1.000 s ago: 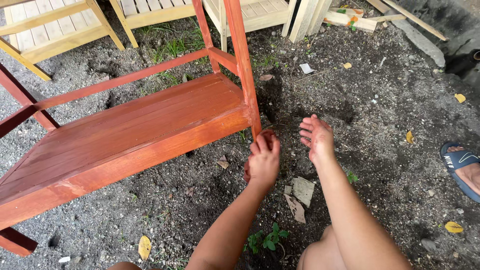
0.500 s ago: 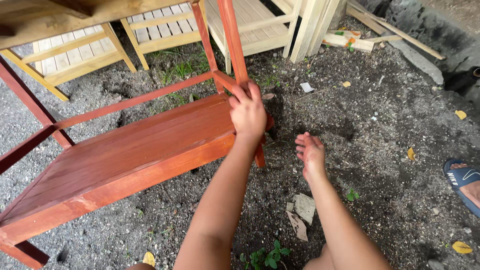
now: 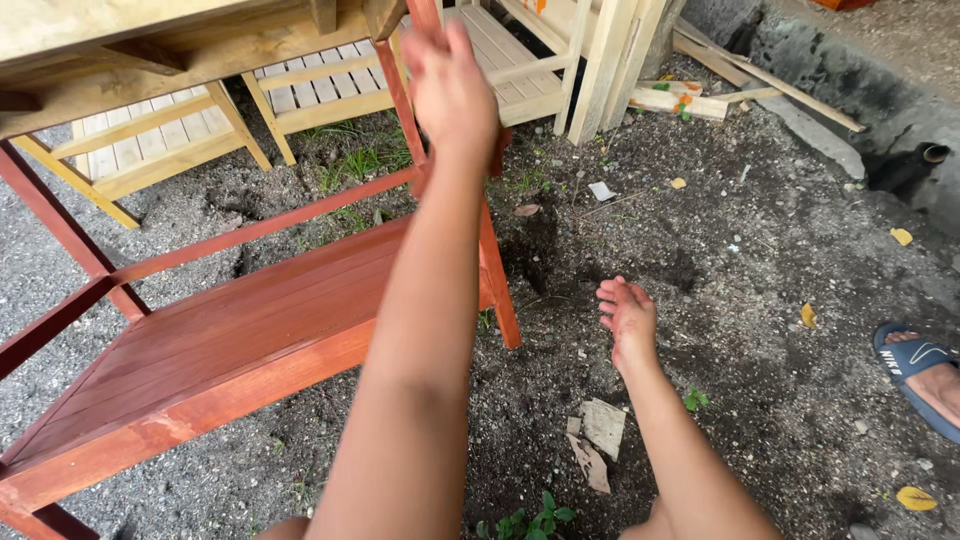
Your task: The person kneels on the ground and wipes red wood stain onto wooden furniture frames using a cloth, working over the shelf boards, edges and legs. They reload the cloth with stain from a bowl and continue coating a second unfinished frame.
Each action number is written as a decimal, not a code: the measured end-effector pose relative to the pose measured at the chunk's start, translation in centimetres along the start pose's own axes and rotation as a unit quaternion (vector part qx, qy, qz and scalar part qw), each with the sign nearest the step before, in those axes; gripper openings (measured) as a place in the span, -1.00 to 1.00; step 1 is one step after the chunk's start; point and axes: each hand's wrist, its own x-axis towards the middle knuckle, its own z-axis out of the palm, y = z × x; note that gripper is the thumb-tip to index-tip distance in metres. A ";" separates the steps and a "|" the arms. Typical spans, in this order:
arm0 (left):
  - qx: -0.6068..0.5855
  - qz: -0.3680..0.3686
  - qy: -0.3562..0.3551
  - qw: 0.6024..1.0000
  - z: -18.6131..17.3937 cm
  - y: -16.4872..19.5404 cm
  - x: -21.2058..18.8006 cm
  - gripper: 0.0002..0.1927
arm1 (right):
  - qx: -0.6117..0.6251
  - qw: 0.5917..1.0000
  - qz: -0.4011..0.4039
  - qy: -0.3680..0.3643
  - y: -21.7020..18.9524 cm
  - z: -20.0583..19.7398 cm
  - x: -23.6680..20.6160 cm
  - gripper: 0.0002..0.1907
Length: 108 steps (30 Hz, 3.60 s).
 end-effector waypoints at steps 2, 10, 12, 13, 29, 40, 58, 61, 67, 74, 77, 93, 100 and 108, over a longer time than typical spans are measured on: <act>0.046 -0.017 -0.087 0.995 0.1 -0.2 -5.7 -0.57 | -0.008 1.000 0.003 0.004 -0.2 0.2 -0.1 -0.69; 0.147 0.037 -0.308 0.939 -1.7 -3.3 -33.3 -0.37 | -0.027 0.999 0.021 0.010 -0.4 1.5 -0.2 -0.68; 0.154 0.077 -0.320 0.932 -1.2 -4.8 -36.4 -0.37 | -0.029 0.999 0.018 0.010 -0.1 1.8 -0.3 -0.67; 0.157 0.097 -0.324 0.928 -0.7 -5.2 -37.0 -0.36 | -0.030 0.999 0.016 0.009 -0.2 1.9 -0.3 -0.68; 0.118 0.050 -0.199 0.972 -0.2 -3.7 -20.7 -0.49 | 0.015 0.997 -0.042 -0.059 -3.6 9.8 -2.6 -0.70; 0.140 0.023 -0.166 0.976 -0.3 -2.6 -10.9 -0.50 | 0.039 0.989 -0.064 -0.125 -11.0 13.5 -1.2 -0.73; 0.039 0.011 0.030 0.999 -4.1 2.3 17.7 -0.61 | 0.077 0.985 -0.132 -0.078 -16.0 19.5 3.4 -0.77; 0.115 0.038 0.081 0.989 -4.6 2.1 18.1 -0.59 | 0.074 0.983 -0.143 -0.084 -16.0 21.5 3.2 -0.76; 0.080 0.046 0.087 0.992 -7.4 -7.7 17.2 -0.59 | 0.075 0.972 -0.170 -0.144 -15.5 27.4 2.0 -0.76; 0.247 -0.019 0.145 0.958 -18.4 -28.4 16.8 -0.58 | 0.104 0.953 -0.173 -0.226 -13.3 32.0 -0.9 -0.79; 0.339 -0.077 0.187 0.919 -24.9 -35.4 16.2 -0.56 | 0.089 0.952 -0.161 -0.245 -12.7 32.8 -1.9 -0.79; 0.170 -0.088 0.035 0.981 -8.9 -13.5 17.2 -0.32 | 0.042 0.951 -0.152 -0.264 -11.6 30.8 -2.5 -0.78; 0.222 0.095 0.064 0.968 -7.0 -6.5 15.3 -0.51 | 0.087 0.933 -0.131 -0.324 -6.7 32.5 -2.5 -0.81; 0.297 0.026 0.015 0.954 -19.7 -22.7 13.2 -0.46 | -0.039 0.912 -0.167 -0.374 -7.1 32.2 -5.3 -0.81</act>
